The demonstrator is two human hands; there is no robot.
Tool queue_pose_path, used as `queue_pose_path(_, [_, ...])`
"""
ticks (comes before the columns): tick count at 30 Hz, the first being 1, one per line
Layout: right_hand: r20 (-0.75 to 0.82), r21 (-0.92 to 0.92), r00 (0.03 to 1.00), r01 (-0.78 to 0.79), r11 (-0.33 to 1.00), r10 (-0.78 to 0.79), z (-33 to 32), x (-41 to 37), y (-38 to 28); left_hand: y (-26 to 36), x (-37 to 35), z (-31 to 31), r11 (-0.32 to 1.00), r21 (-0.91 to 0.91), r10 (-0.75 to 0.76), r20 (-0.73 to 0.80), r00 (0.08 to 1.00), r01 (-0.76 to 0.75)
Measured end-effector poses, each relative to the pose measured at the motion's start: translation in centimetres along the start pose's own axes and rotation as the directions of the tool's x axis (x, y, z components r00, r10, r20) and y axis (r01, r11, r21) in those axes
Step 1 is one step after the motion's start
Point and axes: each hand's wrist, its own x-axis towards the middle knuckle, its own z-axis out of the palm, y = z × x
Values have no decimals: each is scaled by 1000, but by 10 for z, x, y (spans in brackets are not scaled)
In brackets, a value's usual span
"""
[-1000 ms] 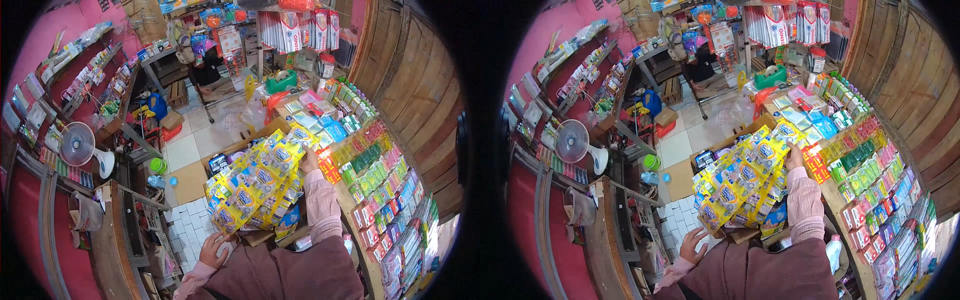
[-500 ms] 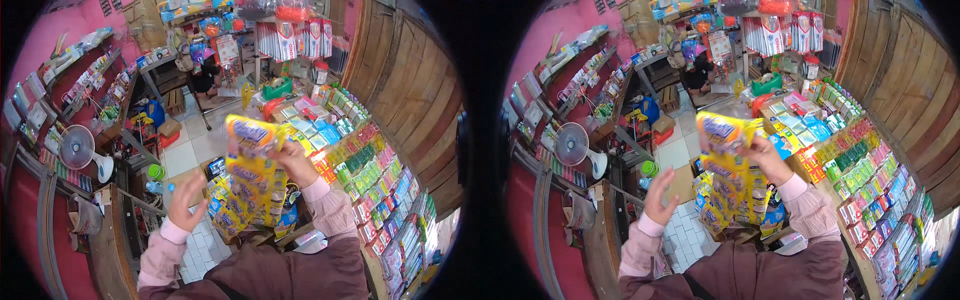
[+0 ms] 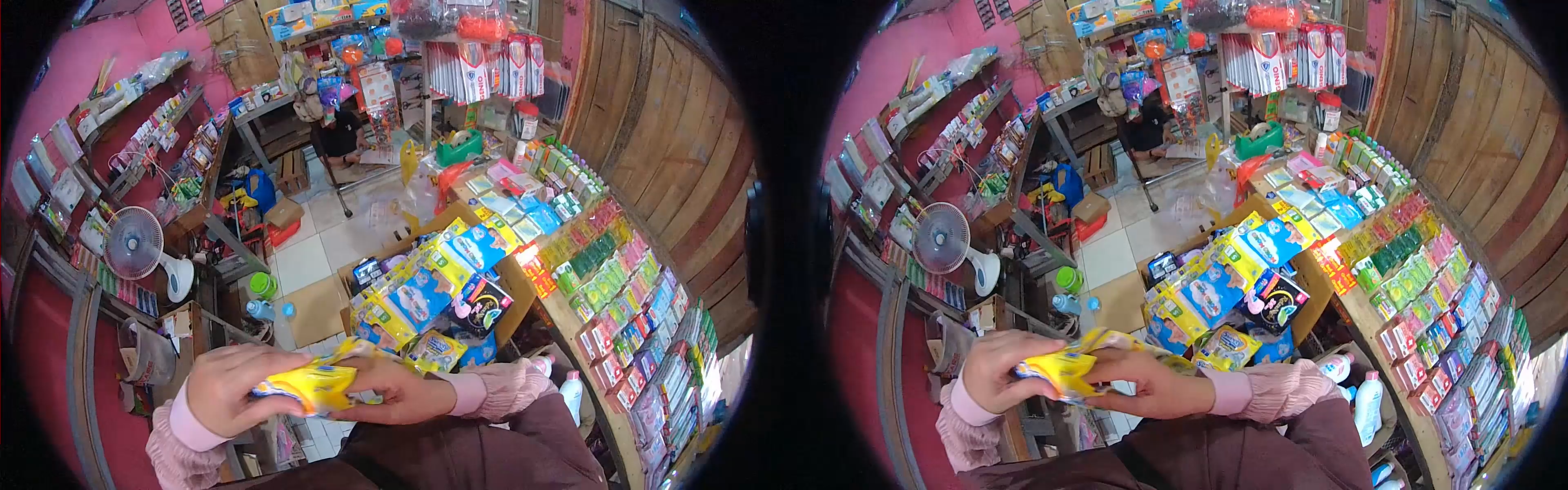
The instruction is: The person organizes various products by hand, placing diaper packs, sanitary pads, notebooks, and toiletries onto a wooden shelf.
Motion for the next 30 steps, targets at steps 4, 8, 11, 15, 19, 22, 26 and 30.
queue_pose_path(4, [55,221,998,-29,975,17,4,21,-8,2,-23,-18,959,-115,-275,-130,953,261])
queue_pose_path(8, [115,314,983,-175,933,146,-16,22,21,-17,-52,-63,896,-181,-444,-399,802,406])
queue_pose_path(11, [-39,469,910,-348,812,412,-38,7,59,-25,-75,-130,909,-116,-400,-509,762,401])
queue_pose_path(15, [-110,516,861,-377,769,496,-42,-3,103,-15,-91,-213,868,58,-422,-434,796,493])
queue_pose_path(19, [53,385,855,-495,779,516,-21,-19,149,-22,-130,-260,932,-55,-318,-597,736,358])
queue_pose_path(22, [219,215,886,-454,865,410,1,-22,150,26,-81,-235,780,-8,-517,-572,637,625])
queue_pose_path(26, [205,132,934,-322,938,292,52,-30,152,56,-82,-246,680,174,-533,-550,644,712])
queue_pose_path(30, [122,-80,956,-259,963,267,94,-32,168,78,-131,-263,703,221,-449,-600,663,676])
